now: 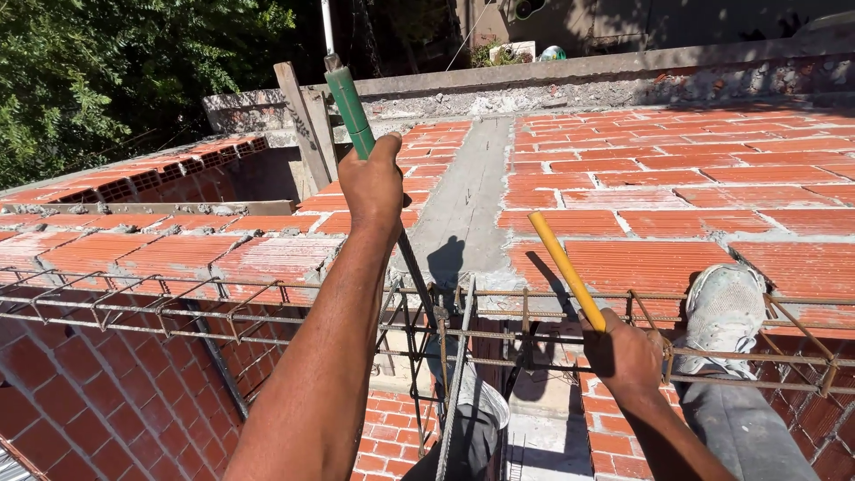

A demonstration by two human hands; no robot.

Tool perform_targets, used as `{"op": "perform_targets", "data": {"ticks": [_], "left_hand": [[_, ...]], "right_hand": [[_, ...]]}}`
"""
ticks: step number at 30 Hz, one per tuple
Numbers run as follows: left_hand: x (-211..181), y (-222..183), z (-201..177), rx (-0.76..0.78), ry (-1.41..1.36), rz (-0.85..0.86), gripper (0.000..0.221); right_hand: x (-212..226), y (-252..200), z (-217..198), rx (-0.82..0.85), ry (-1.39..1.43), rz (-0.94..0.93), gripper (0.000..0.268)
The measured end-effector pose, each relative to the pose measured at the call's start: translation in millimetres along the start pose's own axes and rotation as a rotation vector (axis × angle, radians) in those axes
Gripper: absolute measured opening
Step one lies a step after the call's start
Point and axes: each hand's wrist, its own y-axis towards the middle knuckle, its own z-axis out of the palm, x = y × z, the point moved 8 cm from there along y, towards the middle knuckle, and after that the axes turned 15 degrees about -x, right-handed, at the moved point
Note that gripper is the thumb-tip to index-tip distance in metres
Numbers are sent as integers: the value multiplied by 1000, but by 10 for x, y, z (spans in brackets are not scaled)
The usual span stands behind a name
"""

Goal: The person spreads wet concrete into a narrow channel between red roof tiles using a green-handled trowel and a yellow rod. They repeatedly smooth and level the concrete along the channel while standing on a metal scaffold.

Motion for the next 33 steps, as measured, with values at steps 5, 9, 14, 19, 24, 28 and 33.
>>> {"op": "perform_targets", "data": {"ticks": [5, 9, 14, 19, 24, 28, 33], "left_hand": [[0, -3, 223, -8, 134, -3, 48], [-6, -43, 312, 13, 156, -13, 42], [64, -61, 551, 93, 220, 18, 39], [119, -36, 624, 140, 263, 4, 38], [134, 46, 675, 111, 276, -13, 37], [250, 210, 764, 96, 355, -26, 27], [662, 649, 1038, 75, 549, -92, 28]], "right_hand": [[-114, 32, 139, -21, 2, -40, 41], [-136, 71, 222, -28, -48, -116, 51], [-143, 26, 158, 24, -86, -50, 64], [-611, 178, 761, 67, -69, -213, 75], [-485, 160, 628, 218, -129, -73, 92], [-377, 36, 419, 283, -62, 116, 62], [-451, -4, 505, 250, -50, 101, 41]]}}
